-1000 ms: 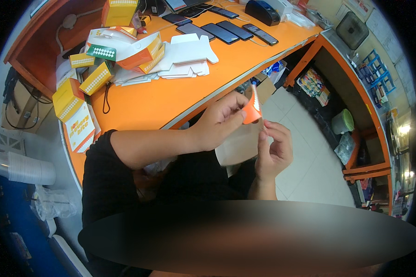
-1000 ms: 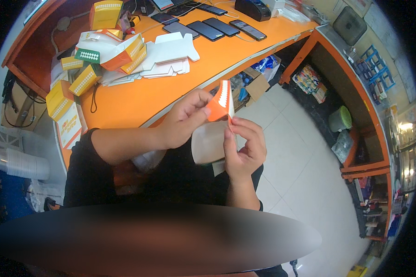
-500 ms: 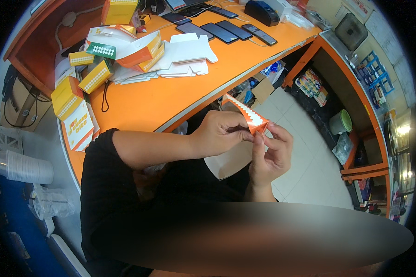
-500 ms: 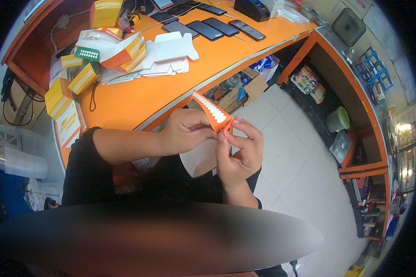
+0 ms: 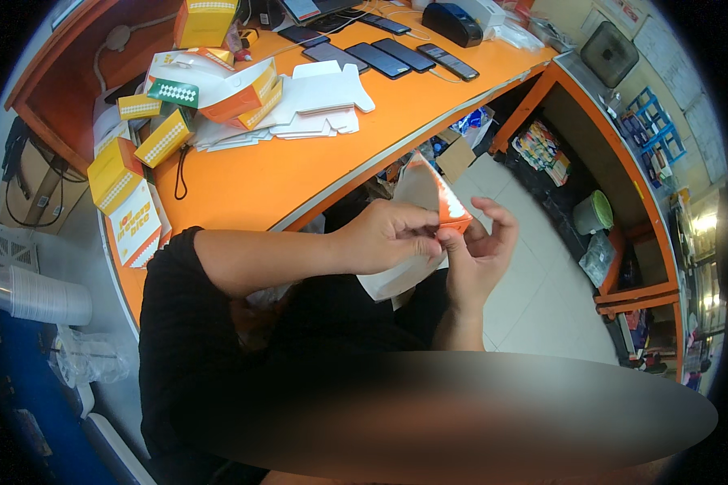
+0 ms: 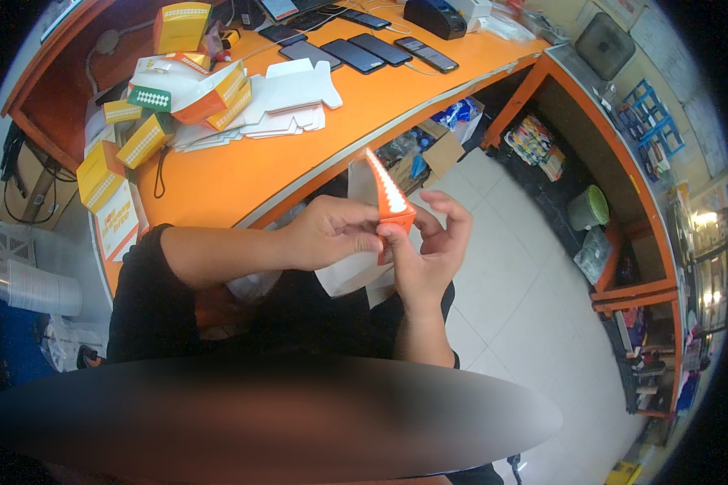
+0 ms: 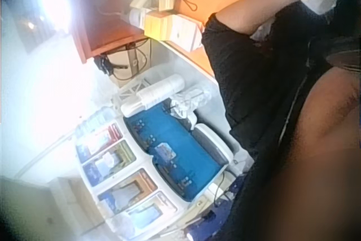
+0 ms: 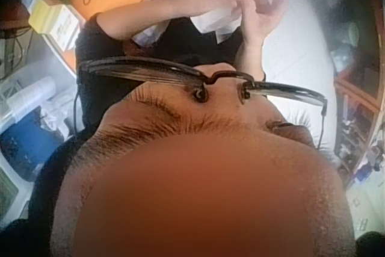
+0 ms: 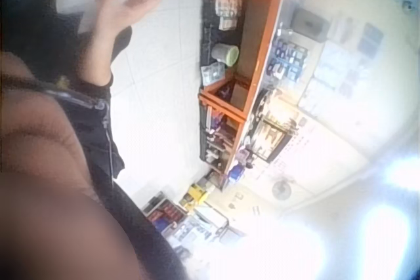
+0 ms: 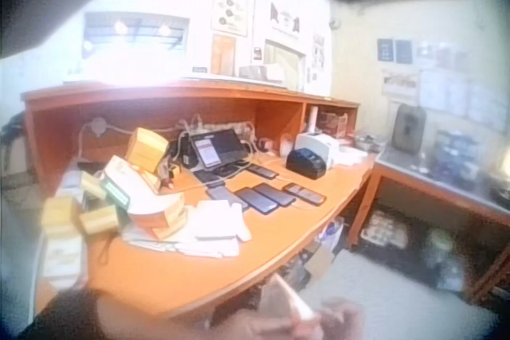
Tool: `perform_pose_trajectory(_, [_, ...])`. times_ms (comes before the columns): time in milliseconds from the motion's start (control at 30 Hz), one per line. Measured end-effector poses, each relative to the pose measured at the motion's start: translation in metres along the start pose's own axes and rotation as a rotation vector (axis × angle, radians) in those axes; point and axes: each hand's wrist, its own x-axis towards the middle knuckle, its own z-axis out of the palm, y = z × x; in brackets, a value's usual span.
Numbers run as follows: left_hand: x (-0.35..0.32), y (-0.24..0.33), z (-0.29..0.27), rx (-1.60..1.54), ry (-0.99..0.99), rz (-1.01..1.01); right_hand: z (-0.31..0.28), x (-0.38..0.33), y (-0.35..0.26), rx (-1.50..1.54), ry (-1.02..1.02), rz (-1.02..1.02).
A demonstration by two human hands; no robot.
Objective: The person folds flat cardboard pieces into small rectangular boxes with orange, green, and white patterns. They repeatedly pick up a flat piece, fold the sides, tuck flaps to form the box shape, and place the finished box on the orange counter.
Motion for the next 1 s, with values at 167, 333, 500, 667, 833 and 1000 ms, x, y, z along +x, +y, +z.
perform_pose_trajectory(167, [0.003, 0.012, -0.004, 0.26, -0.087, -0.045, -0.004, 0.002, 0.003, -0.273, -0.091, 0.057])
perform_pose_trajectory(333, [0.004, 0.031, -0.013, 0.677, 0.152, 0.313, -0.026, 0.019, 0.003, -0.241, 0.204, -0.005])
perform_pose_trajectory(500, [0.006, 0.024, -0.02, 0.381, 0.14, 0.085, -0.021, 0.001, -0.003, -0.022, -0.083, -0.034])
perform_pose_trajectory(667, [-0.005, 0.021, -0.016, 0.372, 0.026, 0.131, -0.006, -0.008, 0.003, 0.031, -0.112, 0.187])
perform_pose_trajectory(833, [-0.004, 0.024, -0.014, 0.49, 0.047, 0.086, -0.016, -0.01, 0.001, -0.381, -0.159, -0.087])
perform_pose_trajectory(1000, [0.004, 0.021, -0.025, 0.206, -0.104, 0.012, -0.022, 0.004, 0.001, -0.408, 0.112, -0.144])
